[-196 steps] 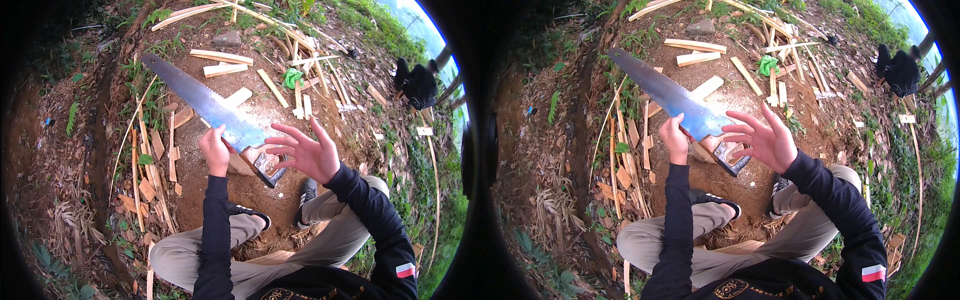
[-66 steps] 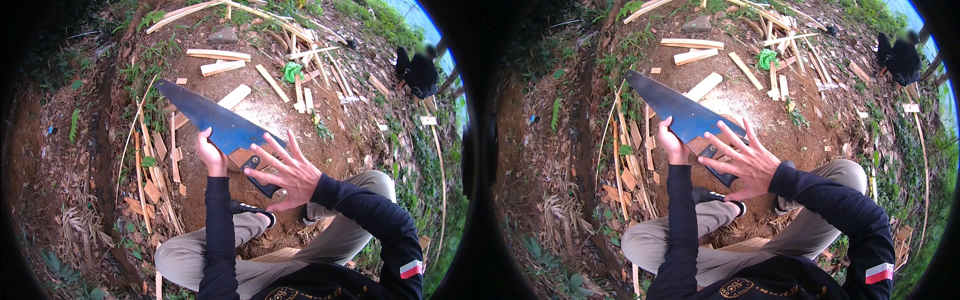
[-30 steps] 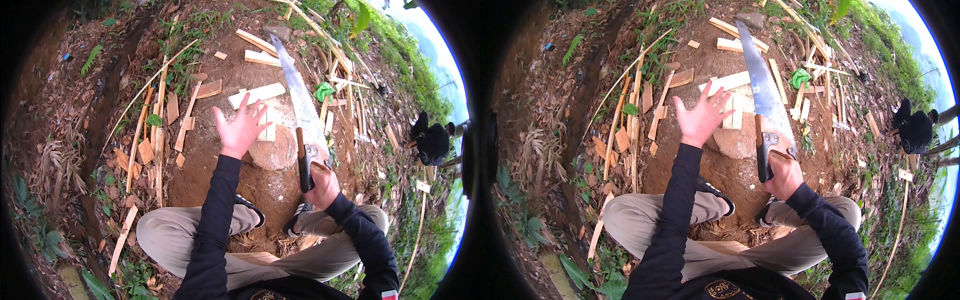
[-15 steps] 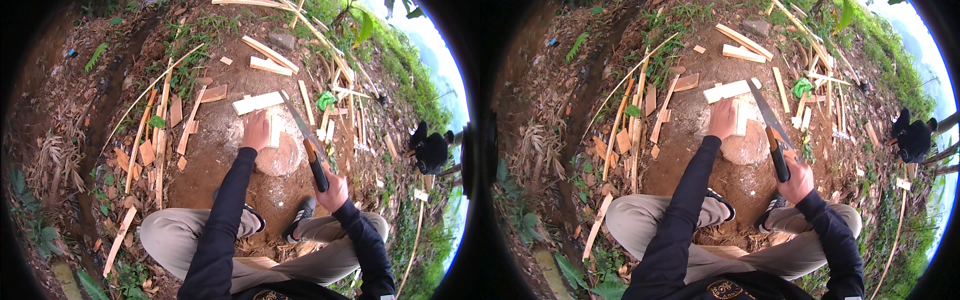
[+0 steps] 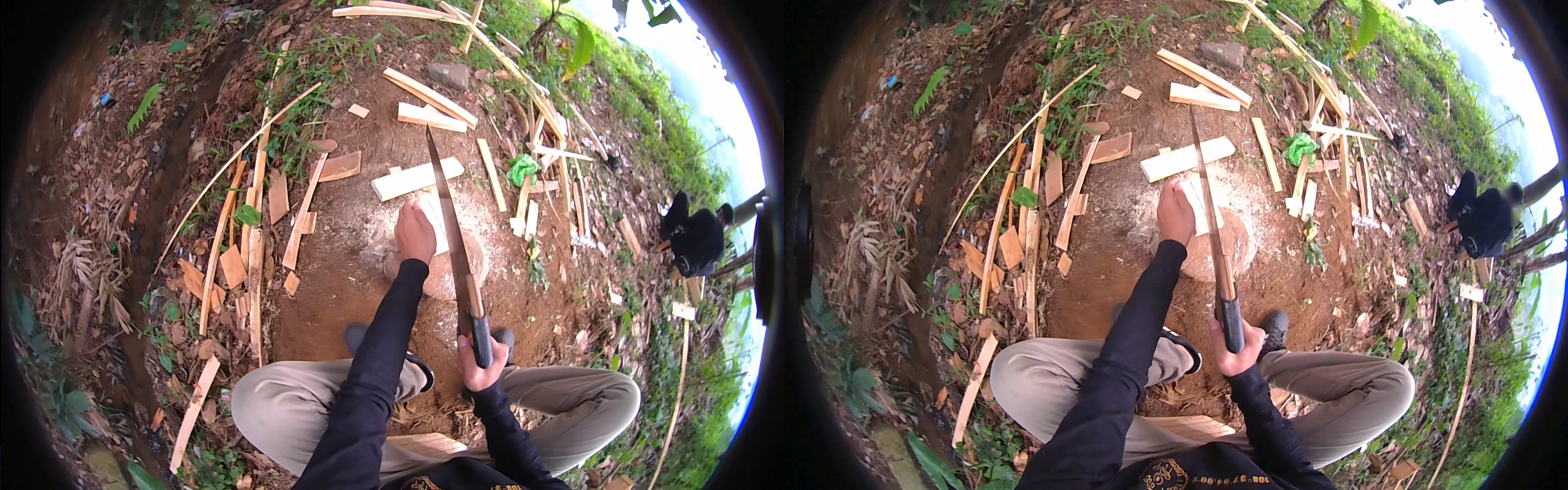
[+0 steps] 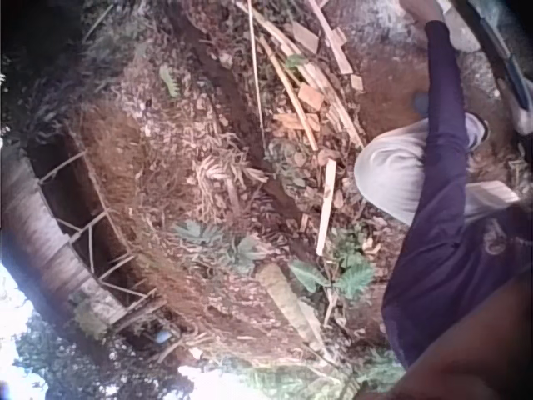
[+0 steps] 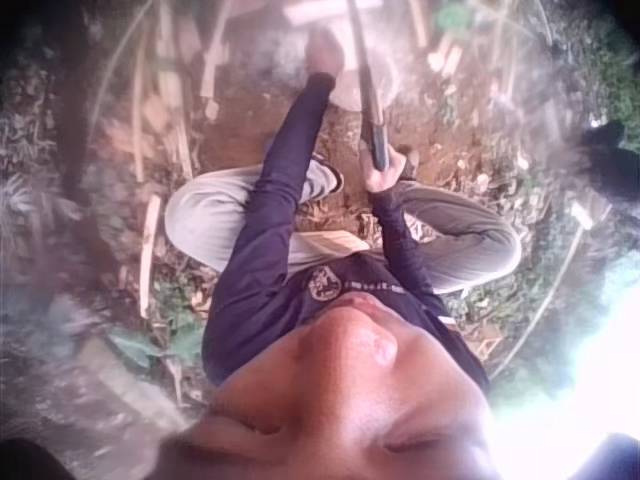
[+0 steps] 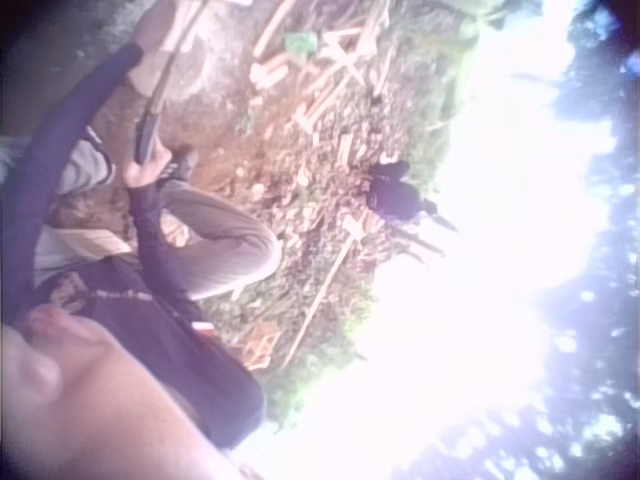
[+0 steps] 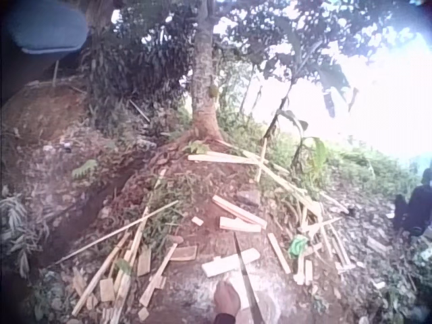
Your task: The person sits on the ground in a wooded area and uses a hand saw to cut small pieces of wood placed on a large rock. The person repeatedly positions the wood, saws through it, and separates the cut pieces.
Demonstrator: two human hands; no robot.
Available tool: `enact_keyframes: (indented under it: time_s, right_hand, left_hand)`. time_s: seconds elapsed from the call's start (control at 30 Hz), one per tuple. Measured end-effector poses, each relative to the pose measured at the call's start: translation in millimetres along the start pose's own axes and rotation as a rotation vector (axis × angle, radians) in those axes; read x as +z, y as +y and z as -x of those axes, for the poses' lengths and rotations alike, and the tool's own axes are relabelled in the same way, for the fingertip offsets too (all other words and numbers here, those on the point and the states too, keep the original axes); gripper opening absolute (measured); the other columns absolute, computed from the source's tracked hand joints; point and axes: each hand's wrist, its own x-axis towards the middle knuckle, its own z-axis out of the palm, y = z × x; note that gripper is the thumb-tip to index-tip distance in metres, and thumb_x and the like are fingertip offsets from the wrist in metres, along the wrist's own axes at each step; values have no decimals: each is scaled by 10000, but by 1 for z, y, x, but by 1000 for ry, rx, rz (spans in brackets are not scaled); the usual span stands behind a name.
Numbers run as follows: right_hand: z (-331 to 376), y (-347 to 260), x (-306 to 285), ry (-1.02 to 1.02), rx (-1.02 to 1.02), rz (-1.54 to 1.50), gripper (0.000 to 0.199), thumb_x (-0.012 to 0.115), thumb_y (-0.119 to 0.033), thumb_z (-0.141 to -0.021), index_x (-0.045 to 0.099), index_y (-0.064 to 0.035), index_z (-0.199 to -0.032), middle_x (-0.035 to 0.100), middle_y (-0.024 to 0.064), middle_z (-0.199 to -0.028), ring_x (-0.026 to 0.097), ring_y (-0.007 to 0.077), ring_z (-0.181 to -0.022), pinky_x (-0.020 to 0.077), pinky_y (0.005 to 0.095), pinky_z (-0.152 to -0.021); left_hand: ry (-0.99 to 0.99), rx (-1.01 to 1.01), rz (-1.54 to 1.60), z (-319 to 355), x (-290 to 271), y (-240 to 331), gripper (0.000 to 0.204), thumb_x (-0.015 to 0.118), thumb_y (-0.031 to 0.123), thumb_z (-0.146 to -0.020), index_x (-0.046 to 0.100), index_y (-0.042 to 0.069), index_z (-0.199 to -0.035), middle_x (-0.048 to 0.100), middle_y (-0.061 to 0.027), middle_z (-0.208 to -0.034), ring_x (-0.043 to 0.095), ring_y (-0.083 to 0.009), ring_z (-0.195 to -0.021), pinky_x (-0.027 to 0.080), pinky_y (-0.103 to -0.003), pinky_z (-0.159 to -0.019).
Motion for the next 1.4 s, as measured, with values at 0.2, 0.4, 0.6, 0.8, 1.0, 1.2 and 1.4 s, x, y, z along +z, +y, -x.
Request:
enact_keyframes:
  time_s: [0.2, 0.4, 0.6, 0.8, 1.0, 1.2, 1.4]
  right_hand:
    - [6, 26, -1, -49, 55, -85, 172, 721, -126, -789, 614, 3, -749, 544, 81, -528, 534, 128, -449, 426, 297, -477]
    - [4, 23, -8, -11, -105, -13, 160, 726, -124, -763, 616, -11, -738, 519, 91, -497, 545, 206, -413, 428, 330, -458]
    - [3, 31, -8, 1, -117, -25, 197, 730, -138, -766, 588, -30, -684, 470, 103, -468, 529, 229, -385, 412, 346, -434]
    - [8, 29, -9, 14, -76, -59, 186, 735, -152, -808, 626, -9, -761, 552, 100, -535, 598, 200, -455, 443, 316, -486]
    - [10, 41, -4, -4, 167, -353, 226, 746, -174, -832, 624, -6, -743, 543, 80, -529, 554, 130, -446, 434, 299, -480]
    - [1, 31, -18, -22, -54, -74, 208, 738, -143, -800, 625, -17, -679, 481, 81, -468, 517, 169, -386, 415, 309, -444]
    - [-5, 26, -15, 9, -37, -106, 198, 710, -125, -776, 600, -18, -651, 471, 99, -465, 529, 192, -381, 403, 325, -439]
  left_hand:
    - [69, 143, -69, 10, 0, 13, 332, 428, 224, -1030, 626, -12, -1155, 664, -248, -976, 630, -416, -893, 487, -474, -798]
    - [14, 144, -66, 11, -4, 15, 304, 453, 217, -1021, 654, 13, -1124, 684, -248, -952, 660, -408, -872, 510, -458, -765]
    - [-50, -63, -86, 10, 3, 38, 284, 436, 176, -1012, 645, 5, -1099, 681, -244, -957, 643, -441, -887, 504, -475, -777]
    - [75, 85, -80, 18, 8, 26, 280, 431, 153, -1009, 624, -17, -1119, 669, -239, -1042, 622, -426, -964, 478, -472, -849]
    - [147, 261, -176, 18, 14, 26, 240, 436, 144, -1011, 573, 15, -1161, 589, -184, -1136, 546, -375, -1099, 426, -447, -940]
    - [115, 173, -130, 20, 10, 25, 266, 417, 168, -1014, 576, -4, -1139, 578, -187, -1073, 548, -370, -1040, 415, -439, -913]
    - [94, 152, -109, 20, 8, 29, 282, 407, 185, -1019, 579, 6, -1154, 596, -180, -1080, 547, -366, -1061, 408, -433, -938]
